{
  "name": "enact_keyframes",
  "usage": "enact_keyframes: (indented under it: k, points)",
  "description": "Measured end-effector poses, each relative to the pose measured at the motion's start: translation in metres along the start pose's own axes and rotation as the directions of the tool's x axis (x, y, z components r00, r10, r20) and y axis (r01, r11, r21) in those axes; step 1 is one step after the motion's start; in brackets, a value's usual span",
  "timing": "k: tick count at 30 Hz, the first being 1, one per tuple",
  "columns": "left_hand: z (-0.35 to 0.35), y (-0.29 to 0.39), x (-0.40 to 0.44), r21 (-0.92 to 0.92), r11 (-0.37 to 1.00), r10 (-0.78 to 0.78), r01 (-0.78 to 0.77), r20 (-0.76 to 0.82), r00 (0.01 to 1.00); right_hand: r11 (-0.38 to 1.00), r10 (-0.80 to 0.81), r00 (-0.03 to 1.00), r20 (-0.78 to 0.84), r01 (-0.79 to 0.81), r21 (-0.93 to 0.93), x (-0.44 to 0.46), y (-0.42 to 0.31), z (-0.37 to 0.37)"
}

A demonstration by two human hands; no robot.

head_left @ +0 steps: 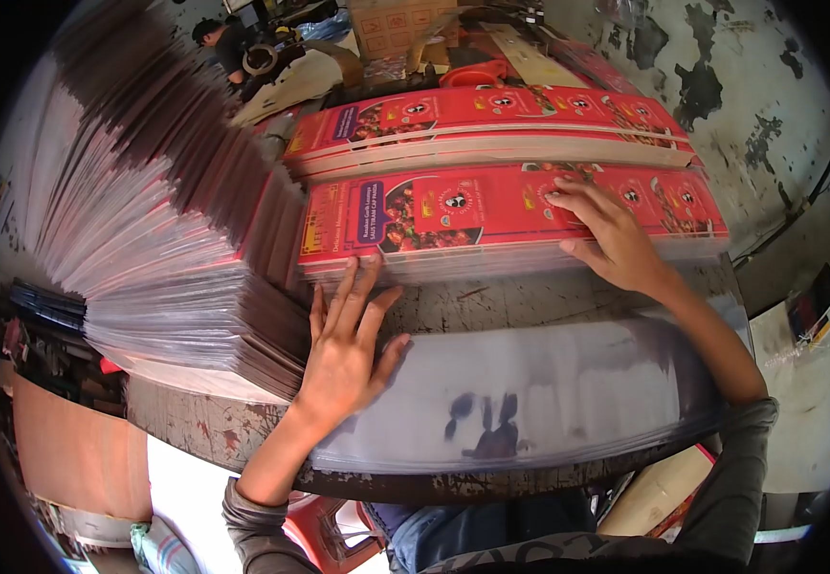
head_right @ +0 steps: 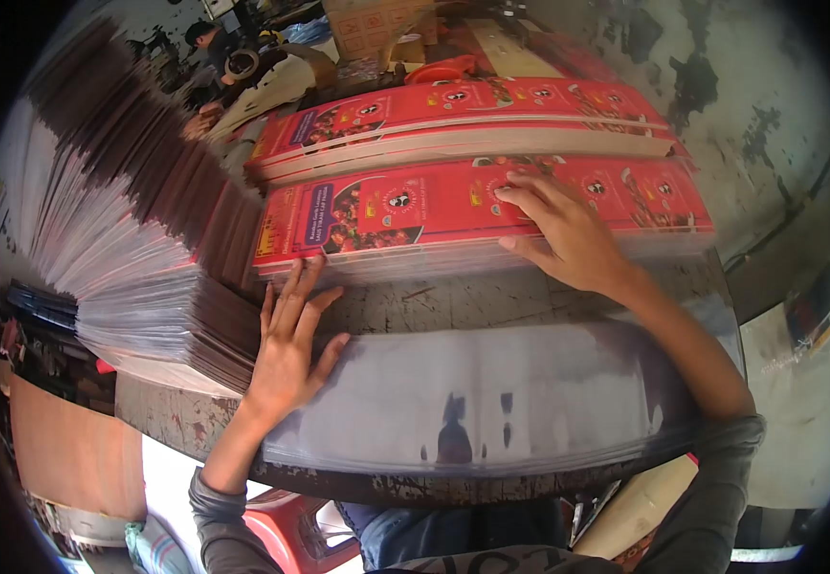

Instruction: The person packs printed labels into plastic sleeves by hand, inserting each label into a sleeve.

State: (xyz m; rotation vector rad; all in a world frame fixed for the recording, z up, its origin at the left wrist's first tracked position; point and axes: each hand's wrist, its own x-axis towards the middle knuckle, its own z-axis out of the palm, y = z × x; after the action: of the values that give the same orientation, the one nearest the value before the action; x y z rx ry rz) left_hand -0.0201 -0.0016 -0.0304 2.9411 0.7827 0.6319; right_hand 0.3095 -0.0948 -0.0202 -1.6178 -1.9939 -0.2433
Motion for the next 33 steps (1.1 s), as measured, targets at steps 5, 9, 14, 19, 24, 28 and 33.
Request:
enact_keyframes:
  k: [5, 9, 14, 19, 24, 28, 33]
  points:
    - [-0.001, 0.000, 0.000, -0.019, 1.000, -0.024, 0.024, 0.006, 1.000, 0.999, -0.001, 0.996, -0.092, 0.005, 0.050, 0.007, -0.003, -0.001]
    - [-0.001, -0.001, 0.000, -0.023, 1.000, -0.009, 0.009, 0.001, 1.000, 0.998, -0.015, 0.989, -0.148, 0.024, 0.059, 0.031, 0.018, -0.013]
    - [0.004, -0.003, 0.000, -0.039, 0.999, 0.016, -0.018, -0.038, 0.999, 0.929, 0.302, 0.949, -0.089, -0.314, -0.195, 0.101, 0.066, -0.036]
    - [0.003, -0.003, 0.000, -0.051, 0.998, 0.036, -0.038, -0.039, 0.999, 0.876, 0.344, 0.923, -0.172, -0.382, -0.294, 0.125, 0.119, -0.001]
    - [0.002, -0.002, 0.000, -0.072, 0.997, 0.036, -0.038, -0.033, 0.999, 0.800, 0.538, 0.834, 0.122, -0.459, -0.386, 0.128, 0.110, -0.004]
    - [0.003, -0.002, 0.001, -0.079, 0.996, 0.048, -0.052, -0.052, 0.998, 0.792, 0.487, 0.873, 0.024, -0.430, -0.434, 0.125, 0.115, 0.001]
    - [0.003, -0.003, 0.000, -0.082, 0.995, 0.061, -0.064, -0.047, 0.997, 0.781, 0.405, 0.906, -0.120, -0.411, -0.470, 0.122, 0.112, 0.003]
